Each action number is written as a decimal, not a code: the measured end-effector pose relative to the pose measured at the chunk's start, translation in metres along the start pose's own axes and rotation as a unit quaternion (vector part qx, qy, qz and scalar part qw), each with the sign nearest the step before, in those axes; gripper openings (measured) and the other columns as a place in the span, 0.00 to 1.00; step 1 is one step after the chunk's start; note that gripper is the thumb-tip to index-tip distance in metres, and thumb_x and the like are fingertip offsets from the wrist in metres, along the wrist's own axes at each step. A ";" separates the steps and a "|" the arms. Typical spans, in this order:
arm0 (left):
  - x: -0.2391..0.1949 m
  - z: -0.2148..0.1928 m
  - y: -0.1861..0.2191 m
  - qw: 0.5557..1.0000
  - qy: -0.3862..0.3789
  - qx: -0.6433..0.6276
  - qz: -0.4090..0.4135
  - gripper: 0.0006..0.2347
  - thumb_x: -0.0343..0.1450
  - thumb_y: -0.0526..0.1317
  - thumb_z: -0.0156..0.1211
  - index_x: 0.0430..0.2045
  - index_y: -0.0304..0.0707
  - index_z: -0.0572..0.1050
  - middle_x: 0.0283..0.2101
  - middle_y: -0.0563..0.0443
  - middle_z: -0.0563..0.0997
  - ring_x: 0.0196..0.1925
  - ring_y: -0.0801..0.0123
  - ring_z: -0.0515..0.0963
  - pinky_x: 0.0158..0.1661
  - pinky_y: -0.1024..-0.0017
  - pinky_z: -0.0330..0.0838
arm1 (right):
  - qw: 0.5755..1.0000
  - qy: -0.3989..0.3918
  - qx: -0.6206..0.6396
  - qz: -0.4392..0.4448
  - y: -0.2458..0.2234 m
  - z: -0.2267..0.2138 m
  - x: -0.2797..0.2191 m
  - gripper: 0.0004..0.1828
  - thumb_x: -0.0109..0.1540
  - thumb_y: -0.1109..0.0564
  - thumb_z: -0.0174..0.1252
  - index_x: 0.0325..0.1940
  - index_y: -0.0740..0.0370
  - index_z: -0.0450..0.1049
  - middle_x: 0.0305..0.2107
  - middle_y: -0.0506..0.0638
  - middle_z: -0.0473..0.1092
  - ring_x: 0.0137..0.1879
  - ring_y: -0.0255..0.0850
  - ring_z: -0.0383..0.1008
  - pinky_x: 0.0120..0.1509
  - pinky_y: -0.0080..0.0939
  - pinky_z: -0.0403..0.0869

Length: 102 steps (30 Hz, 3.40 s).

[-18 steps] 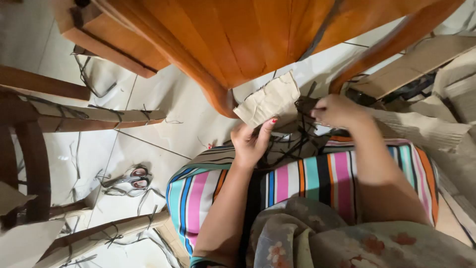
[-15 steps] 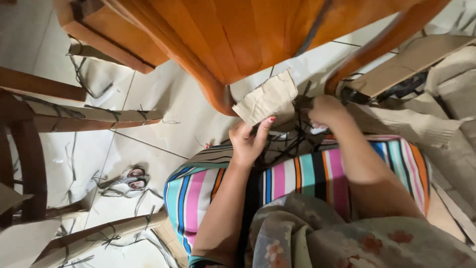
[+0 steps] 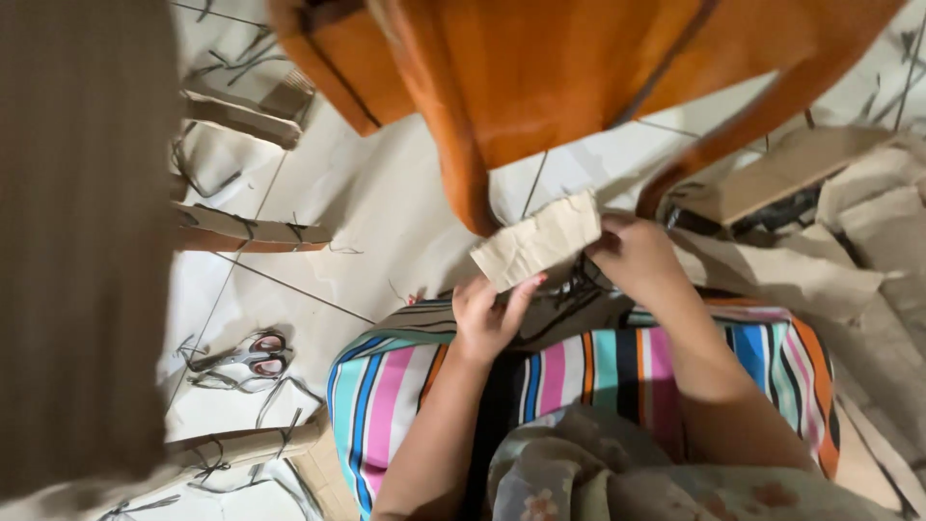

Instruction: Wrapping the legs of a wooden chair with protective paper and securing it with plastic ties.

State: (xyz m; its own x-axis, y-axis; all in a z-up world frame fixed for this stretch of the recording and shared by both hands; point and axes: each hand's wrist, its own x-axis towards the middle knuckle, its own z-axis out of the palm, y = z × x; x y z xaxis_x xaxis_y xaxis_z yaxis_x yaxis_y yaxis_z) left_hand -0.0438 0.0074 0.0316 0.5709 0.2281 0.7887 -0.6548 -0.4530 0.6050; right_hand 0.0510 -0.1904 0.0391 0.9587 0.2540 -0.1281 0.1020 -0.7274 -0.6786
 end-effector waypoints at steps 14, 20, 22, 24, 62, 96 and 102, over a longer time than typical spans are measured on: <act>0.016 -0.008 -0.035 0.981 0.157 -0.029 0.111 0.29 0.61 0.21 0.73 0.53 0.30 0.61 0.47 0.29 0.72 0.44 0.52 0.78 0.40 0.66 0.80 | 0.853 0.253 0.273 -0.367 -0.079 0.029 -0.031 0.03 0.61 0.65 0.68 0.39 0.66 0.81 0.43 0.61 0.78 0.44 0.49 0.80 0.46 0.44 0.79; 0.015 -0.012 -0.039 0.977 0.173 0.090 0.090 0.20 0.62 0.26 0.76 0.46 0.29 0.77 0.45 0.35 0.75 0.47 0.49 0.80 0.42 0.62 0.80 | 0.840 0.239 0.283 -0.396 -0.087 0.041 -0.029 0.02 0.61 0.67 0.66 0.39 0.69 0.80 0.51 0.66 0.76 0.53 0.55 0.80 0.51 0.46 0.80; 0.027 -0.012 -0.034 0.973 0.184 0.104 0.088 0.20 0.63 0.28 0.75 0.50 0.25 0.78 0.45 0.34 0.76 0.47 0.48 0.80 0.44 0.61 0.79 | 0.836 0.239 0.282 -0.407 -0.088 0.045 -0.027 0.02 0.61 0.67 0.65 0.39 0.69 0.80 0.52 0.67 0.76 0.54 0.56 0.80 0.53 0.46 0.80; 0.042 -0.013 -0.024 0.985 0.143 0.056 0.076 0.21 0.70 0.28 0.66 0.59 0.29 0.73 0.51 0.25 0.77 0.54 0.36 0.79 0.52 0.47 0.74 | 0.838 0.226 0.272 -0.415 -0.088 0.047 -0.027 0.03 0.62 0.66 0.65 0.39 0.67 0.80 0.56 0.66 0.74 0.60 0.56 0.77 0.58 0.47 0.78; 0.047 0.008 -0.069 0.947 -0.076 -0.228 -0.211 0.38 0.79 0.53 0.08 0.12 0.34 0.73 0.11 0.43 0.71 0.13 0.61 0.69 0.15 0.71 0.67 | 0.858 0.058 0.318 -0.400 -0.054 0.084 -0.033 0.02 0.55 0.65 0.70 0.32 0.63 0.84 0.50 0.66 0.78 0.62 0.58 0.74 0.55 0.53 0.78; -0.060 0.026 -0.218 0.680 0.085 -0.526 -0.504 0.40 0.71 0.74 0.34 0.44 0.28 0.72 0.39 0.25 0.77 0.24 0.25 0.70 0.13 0.52 0.55 | 0.861 0.192 0.287 -0.374 -0.071 0.031 -0.026 0.16 0.63 0.61 0.65 0.54 0.69 0.78 0.33 0.54 0.72 0.19 0.35 0.66 0.22 0.36 0.66; -0.049 0.028 -0.209 0.683 0.080 -0.542 -0.482 0.36 0.73 0.71 0.37 0.47 0.32 0.73 0.45 0.27 0.78 0.28 0.25 0.71 0.14 0.55 0.58 | 0.838 0.206 0.296 -0.409 -0.086 0.014 -0.013 0.11 0.64 0.62 0.65 0.47 0.71 0.77 0.37 0.58 0.74 0.26 0.39 0.69 0.29 0.39 0.69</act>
State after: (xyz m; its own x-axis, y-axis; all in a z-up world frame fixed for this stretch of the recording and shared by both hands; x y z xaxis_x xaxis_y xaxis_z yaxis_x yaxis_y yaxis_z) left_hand 0.0792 0.0672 -0.1367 0.9914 0.1004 -0.0844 -0.0439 0.8601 0.5082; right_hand 0.0262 -0.1224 0.0892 0.6559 0.1829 0.7324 0.7365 0.0574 -0.6740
